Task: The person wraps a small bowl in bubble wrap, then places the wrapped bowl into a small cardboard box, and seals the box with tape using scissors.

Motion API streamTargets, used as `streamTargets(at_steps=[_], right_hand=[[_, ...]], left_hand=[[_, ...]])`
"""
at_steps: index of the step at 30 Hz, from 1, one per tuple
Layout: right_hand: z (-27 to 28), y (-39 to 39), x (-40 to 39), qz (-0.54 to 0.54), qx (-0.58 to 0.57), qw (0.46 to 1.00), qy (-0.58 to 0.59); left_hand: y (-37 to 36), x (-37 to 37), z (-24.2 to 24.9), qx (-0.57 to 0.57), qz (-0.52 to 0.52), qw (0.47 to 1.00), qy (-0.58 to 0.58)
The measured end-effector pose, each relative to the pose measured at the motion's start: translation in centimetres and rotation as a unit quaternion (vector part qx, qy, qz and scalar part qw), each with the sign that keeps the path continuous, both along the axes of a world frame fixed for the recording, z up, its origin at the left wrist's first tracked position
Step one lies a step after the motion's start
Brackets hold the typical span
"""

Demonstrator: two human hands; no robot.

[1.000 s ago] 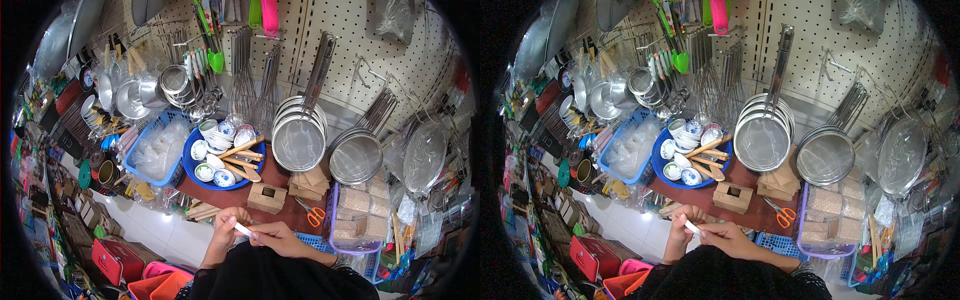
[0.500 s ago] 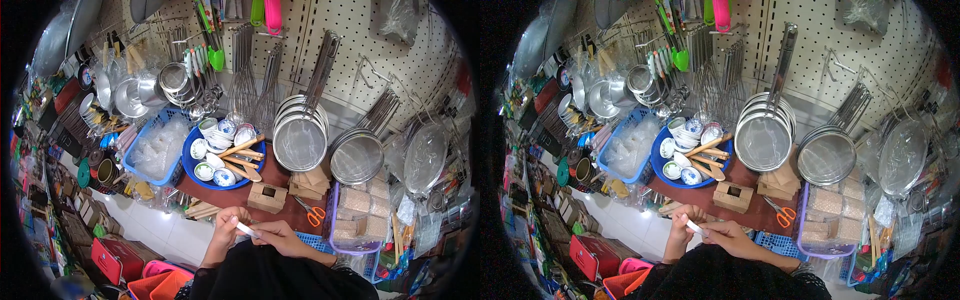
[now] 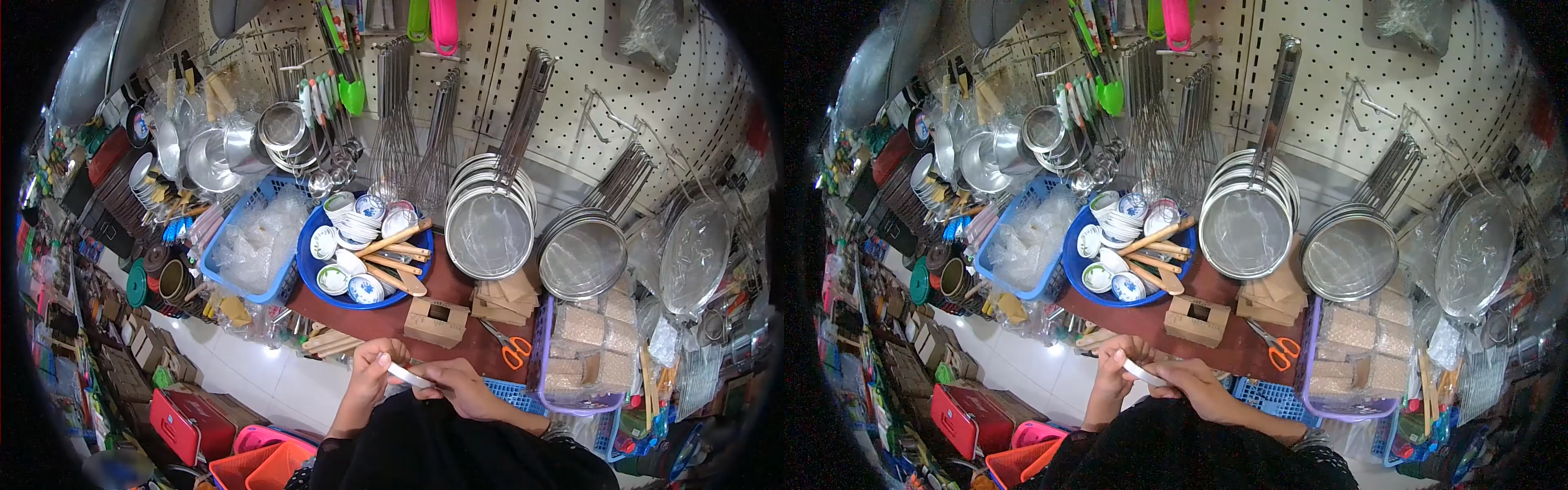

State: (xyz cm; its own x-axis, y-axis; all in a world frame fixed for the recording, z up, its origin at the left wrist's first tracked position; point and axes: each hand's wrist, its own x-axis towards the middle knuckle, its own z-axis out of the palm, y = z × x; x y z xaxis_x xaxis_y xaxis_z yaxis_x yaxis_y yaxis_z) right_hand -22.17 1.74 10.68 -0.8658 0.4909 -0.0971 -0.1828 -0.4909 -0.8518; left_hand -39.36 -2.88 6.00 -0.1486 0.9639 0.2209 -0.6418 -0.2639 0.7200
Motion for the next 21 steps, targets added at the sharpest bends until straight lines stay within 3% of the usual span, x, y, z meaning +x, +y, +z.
streamTargets(at_steps=[11, 14, 17, 20, 21], right_hand=[[0.8, -0.4, -0.2, -0.036, 0.171, 0.982, -0.073], [2.5, 0.1, -0.1, 0.018, 0.232, 0.964, -0.128], [2.9, 1.0, -0.2, 0.04, 0.387, 0.914, -0.11], [3.8, 1.2, -0.1, 0.03, 0.392, 0.911, -0.125], [3.9, 1.1, -0.2, -0.041, 0.428, 0.895, -0.117]], left_hand=[[-0.3, -0.5, -0.1, 0.016, -0.03, 0.999, 0.008], [-0.6, -3.0, 0.8, 0.049, -0.131, 0.979, 0.146], [-1.5, -5.4, 2.2, 0.021, -0.24, 0.928, 0.284], [-2.4, -4.6, 3.6, 0.027, -0.176, 0.928, 0.326], [-2.5, -4.3, 3.8, 0.023, -0.15, 0.928, 0.341]])
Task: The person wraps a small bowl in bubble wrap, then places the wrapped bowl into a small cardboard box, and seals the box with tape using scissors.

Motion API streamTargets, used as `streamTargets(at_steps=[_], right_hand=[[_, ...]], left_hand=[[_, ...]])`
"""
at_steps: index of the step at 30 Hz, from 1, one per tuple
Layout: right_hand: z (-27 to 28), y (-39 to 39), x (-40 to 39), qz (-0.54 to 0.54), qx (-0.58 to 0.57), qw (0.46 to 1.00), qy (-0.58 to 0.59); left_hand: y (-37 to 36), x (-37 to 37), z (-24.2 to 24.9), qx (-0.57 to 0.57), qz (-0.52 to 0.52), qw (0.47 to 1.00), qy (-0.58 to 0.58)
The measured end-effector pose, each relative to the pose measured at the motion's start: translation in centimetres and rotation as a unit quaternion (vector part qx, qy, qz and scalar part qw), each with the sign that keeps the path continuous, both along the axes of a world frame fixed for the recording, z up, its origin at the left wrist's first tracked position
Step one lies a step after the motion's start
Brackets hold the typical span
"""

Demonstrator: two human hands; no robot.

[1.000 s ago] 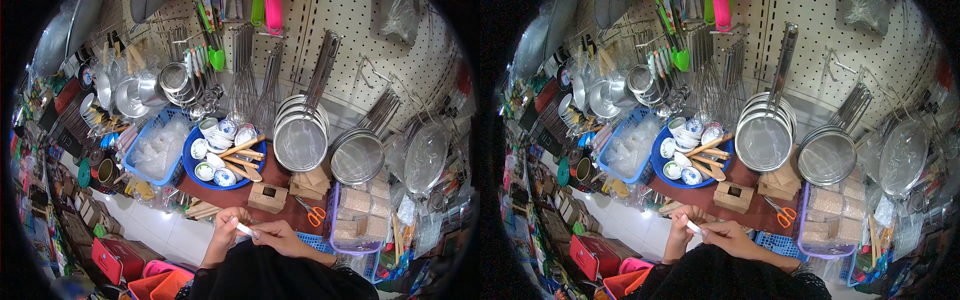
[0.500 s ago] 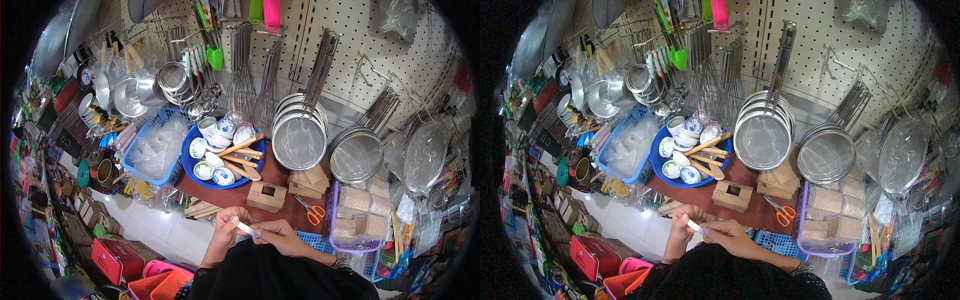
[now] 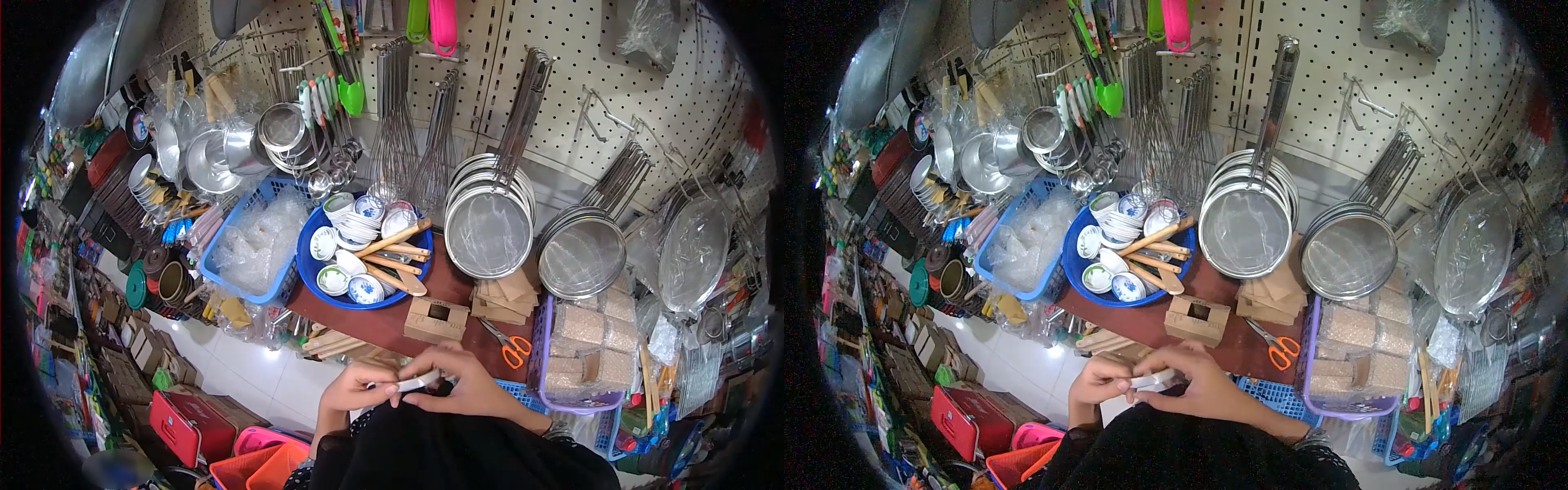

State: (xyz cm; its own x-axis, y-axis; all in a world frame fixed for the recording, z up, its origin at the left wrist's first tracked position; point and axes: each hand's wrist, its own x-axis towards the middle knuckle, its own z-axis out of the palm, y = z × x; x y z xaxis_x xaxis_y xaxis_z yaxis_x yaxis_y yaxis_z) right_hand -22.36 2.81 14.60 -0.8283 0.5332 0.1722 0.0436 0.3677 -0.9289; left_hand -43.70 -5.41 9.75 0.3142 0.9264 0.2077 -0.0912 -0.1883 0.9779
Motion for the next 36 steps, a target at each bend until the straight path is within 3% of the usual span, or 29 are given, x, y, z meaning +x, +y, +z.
streamTargets(at_steps=[3, 7, 14, 22, 28, 31, 36], right_hand=[[0.4, 0.1, -0.2, -0.136, 0.162, 0.975, 0.064], [0.1, 0.1, 0.3, -0.156, 0.187, 0.962, 0.125], [-0.4, -0.2, 0.2, -0.196, 0.246, 0.94, 0.128], [-1.5, -1.0, -0.9, -0.247, 0.313, 0.907, 0.138], [-1.7, -1.6, -1.8, -0.251, 0.273, 0.924, 0.096], [-2.4, -2.2, -2.4, -0.249, 0.145, 0.952, 0.105], [-2.5, -1.9, -3.2, -0.225, 0.105, 0.966, 0.065]], left_hand=[[0.4, 1.1, 0.4, 0.137, 0.067, 0.988, 0.023], [0.1, 1.5, 1.7, 0.194, 0.116, 0.968, 0.109], [-0.4, 2.2, 2.4, 0.258, 0.197, 0.906, 0.271], [-0.5, 2.7, 2.9, 0.284, 0.239, 0.868, 0.33], [-0.3, 2.1, 2.5, 0.29, 0.237, 0.857, 0.353], [-0.2, 1.5, 2.3, 0.296, 0.241, 0.85, 0.364], [-0.3, 0.1, 2.0, 0.292, 0.232, 0.846, 0.381]])
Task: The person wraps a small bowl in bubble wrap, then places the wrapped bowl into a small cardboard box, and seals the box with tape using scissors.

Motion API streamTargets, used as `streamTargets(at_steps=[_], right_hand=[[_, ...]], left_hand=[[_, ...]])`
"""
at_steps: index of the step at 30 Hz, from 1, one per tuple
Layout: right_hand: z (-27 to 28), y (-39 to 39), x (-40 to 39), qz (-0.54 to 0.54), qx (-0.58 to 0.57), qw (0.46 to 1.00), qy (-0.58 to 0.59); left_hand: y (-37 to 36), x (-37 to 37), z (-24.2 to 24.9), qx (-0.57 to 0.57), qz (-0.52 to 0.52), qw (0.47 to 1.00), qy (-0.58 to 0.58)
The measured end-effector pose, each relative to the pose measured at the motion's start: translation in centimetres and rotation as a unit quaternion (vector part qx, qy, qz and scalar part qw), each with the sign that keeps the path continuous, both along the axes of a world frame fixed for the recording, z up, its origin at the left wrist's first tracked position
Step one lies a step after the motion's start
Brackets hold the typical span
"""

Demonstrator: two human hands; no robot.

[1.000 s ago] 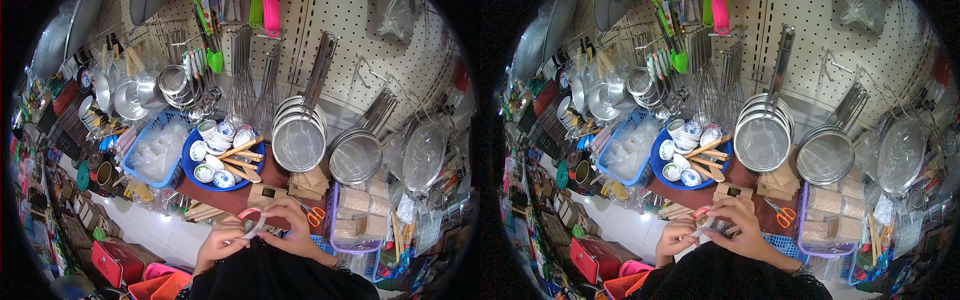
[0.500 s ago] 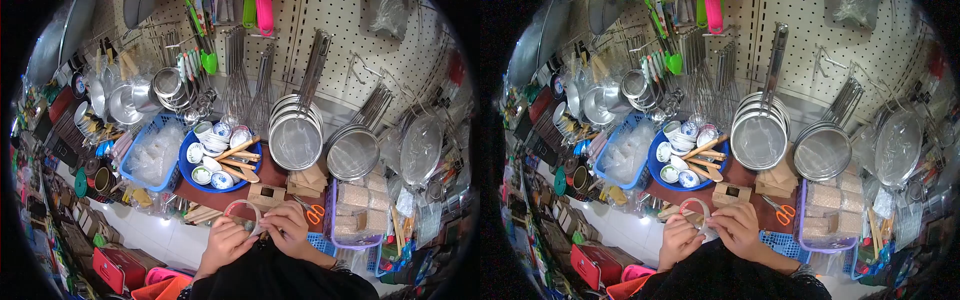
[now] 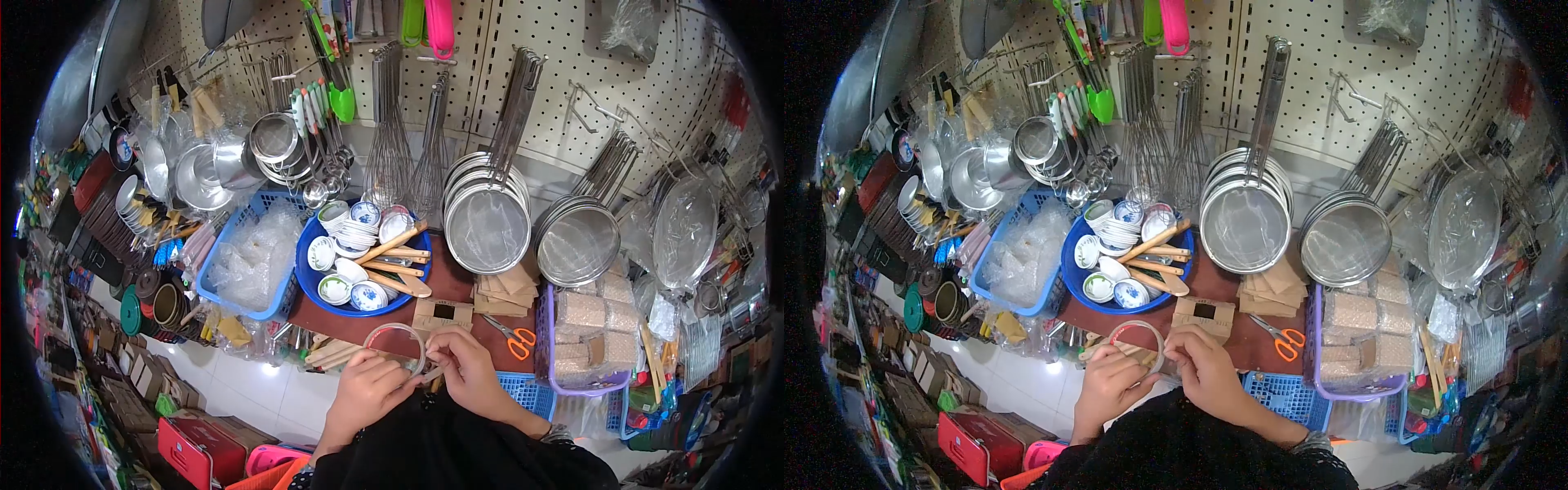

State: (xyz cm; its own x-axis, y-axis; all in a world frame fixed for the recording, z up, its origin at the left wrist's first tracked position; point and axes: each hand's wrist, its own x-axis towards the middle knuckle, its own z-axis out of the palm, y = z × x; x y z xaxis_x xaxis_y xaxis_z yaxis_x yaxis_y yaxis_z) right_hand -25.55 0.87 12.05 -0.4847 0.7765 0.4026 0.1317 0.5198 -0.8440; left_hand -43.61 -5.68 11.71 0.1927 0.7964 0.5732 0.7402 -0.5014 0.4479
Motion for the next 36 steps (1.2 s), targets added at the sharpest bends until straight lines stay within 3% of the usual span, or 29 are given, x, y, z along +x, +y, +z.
streamTargets(at_steps=[7, 10, 13, 27, 36], right_hand=[[0.5, 0.1, -1.0, 0.057, -0.121, 0.989, -0.056], [-1.2, 0.2, -1.9, 0.069, -0.087, 0.994, -0.016], [0.1, -0.5, -2.6, 0.074, -0.127, 0.989, -0.006], [-2.7, -2.3, -4.4, -0.024, -0.127, 0.99, -0.053], [-4.5, -1.6, -2.6, 0.001, -0.203, 0.979, -0.038]], left_hand=[[-0.6, -2.3, -0.2, -0.08, -0.02, 0.996, -0.033], [-0.9, -3.4, -0.5, -0.106, -0.033, 0.992, -0.057], [-1.2, -4.3, -1.0, -0.118, -0.044, 0.99, -0.065], [-1.4, -5.5, -2.2, -0.142, -0.075, 0.987, 0.001], [-0.5, -4.9, -3.0, -0.161, -0.072, 0.984, 0.023]])
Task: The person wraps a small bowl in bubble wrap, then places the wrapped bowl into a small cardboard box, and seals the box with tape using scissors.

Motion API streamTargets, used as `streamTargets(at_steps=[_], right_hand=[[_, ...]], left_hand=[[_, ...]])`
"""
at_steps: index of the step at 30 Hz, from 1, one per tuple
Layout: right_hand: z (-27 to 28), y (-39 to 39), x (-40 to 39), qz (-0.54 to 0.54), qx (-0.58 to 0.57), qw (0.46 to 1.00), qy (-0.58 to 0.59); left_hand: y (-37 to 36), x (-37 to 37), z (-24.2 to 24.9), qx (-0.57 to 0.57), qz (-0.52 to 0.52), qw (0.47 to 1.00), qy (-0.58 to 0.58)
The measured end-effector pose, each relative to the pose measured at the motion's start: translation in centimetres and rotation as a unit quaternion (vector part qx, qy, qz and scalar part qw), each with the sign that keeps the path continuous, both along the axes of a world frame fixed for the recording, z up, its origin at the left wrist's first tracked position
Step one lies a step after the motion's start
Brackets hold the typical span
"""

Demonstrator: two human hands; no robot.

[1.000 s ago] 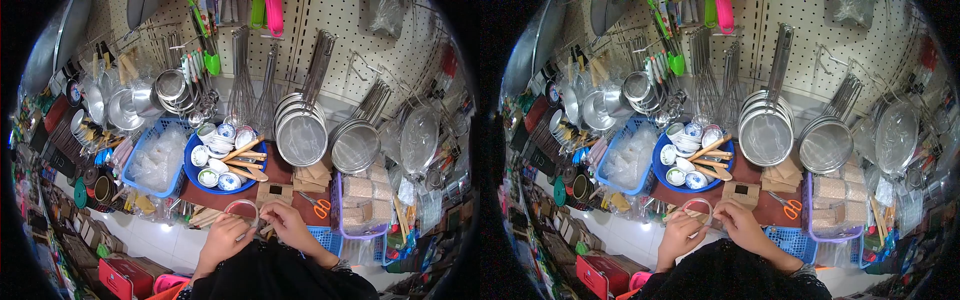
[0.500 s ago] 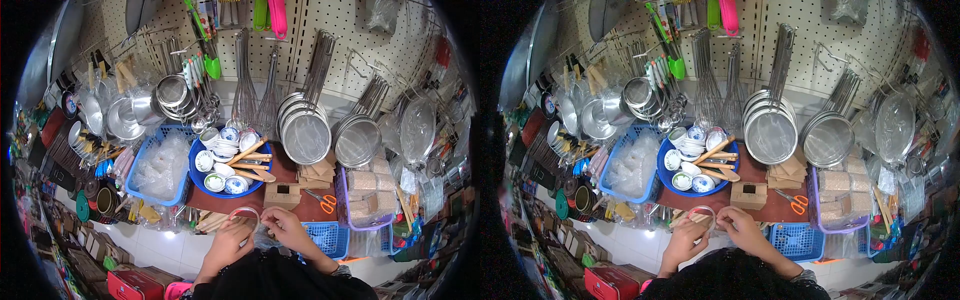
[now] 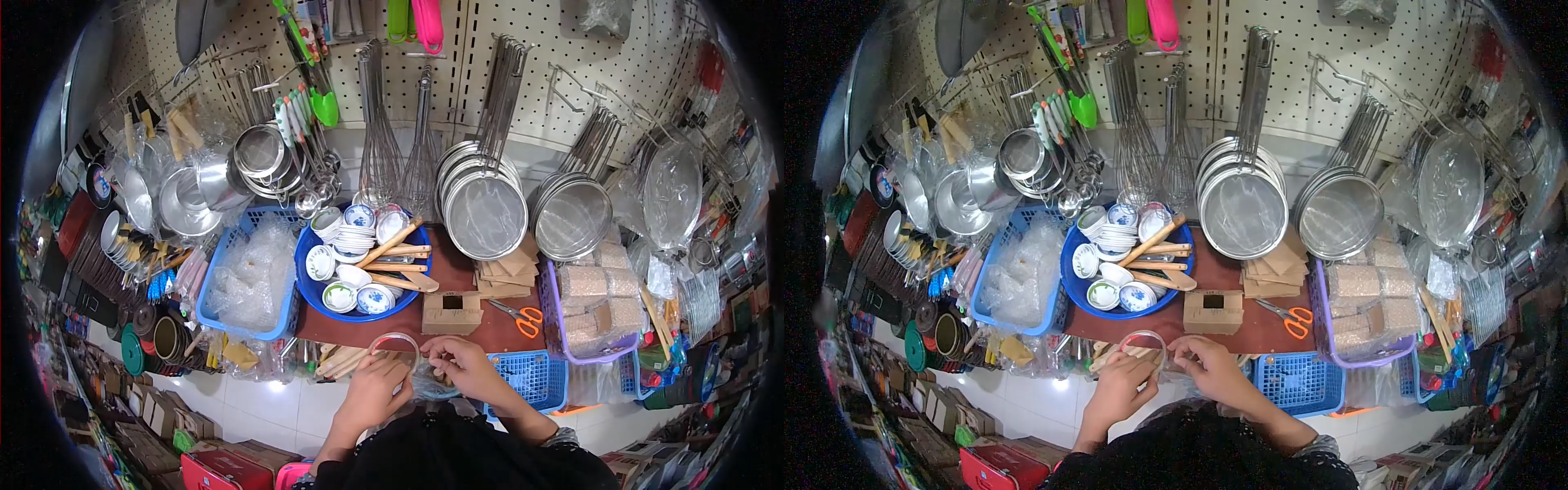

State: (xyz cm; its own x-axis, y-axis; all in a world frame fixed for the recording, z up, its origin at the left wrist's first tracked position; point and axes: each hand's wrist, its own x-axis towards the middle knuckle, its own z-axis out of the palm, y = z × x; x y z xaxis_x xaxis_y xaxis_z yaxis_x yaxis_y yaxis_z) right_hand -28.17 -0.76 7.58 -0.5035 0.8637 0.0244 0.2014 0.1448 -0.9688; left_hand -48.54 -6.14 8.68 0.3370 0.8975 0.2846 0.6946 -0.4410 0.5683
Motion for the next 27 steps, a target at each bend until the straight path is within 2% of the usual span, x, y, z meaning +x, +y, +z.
streamTargets(at_steps=[13, 17, 20, 22, 23, 26, 27], right_hand=[[-2.4, 3.3, 4.9, 0.041, -0.107, 0.991, 0.068], [-1.8, 5.0, 6.9, 0.072, -0.135, 0.988, 0.02], [-1.0, 6.2, 8.5, 0.094, -0.128, 0.987, -0.028], [-0.9, 6.8, 9.5, 0.106, -0.135, 0.983, -0.058], [-1.2, 7.1, 10.1, 0.106, -0.086, 0.989, -0.053], [0.1, 8.6, 12.0, 0.179, -0.064, 0.973, -0.128], [4.1, 8.2, 11.9, 0.171, -0.093, 0.961, -0.197]], left_hand=[[3.1, 4.0, -0.1, -0.024, -0.019, 0.999, -0.041], [4.3, 5.5, -0.5, -0.079, -0.03, 0.996, -0.022], [5.1, 6.7, -1.5, -0.151, -0.046, 0.983, -0.091], [5.3, 7.6, -3.4, -0.178, -0.075, 0.963, -0.187], [5.4, 8.0, -3.9, -0.192, -0.089, 0.949, -0.234], [5.6, 9.2, -2.8, -0.395, -0.129, 0.832, -0.369], [5.9, 9.7, -2.9, -0.42, -0.154, 0.809, -0.382]])
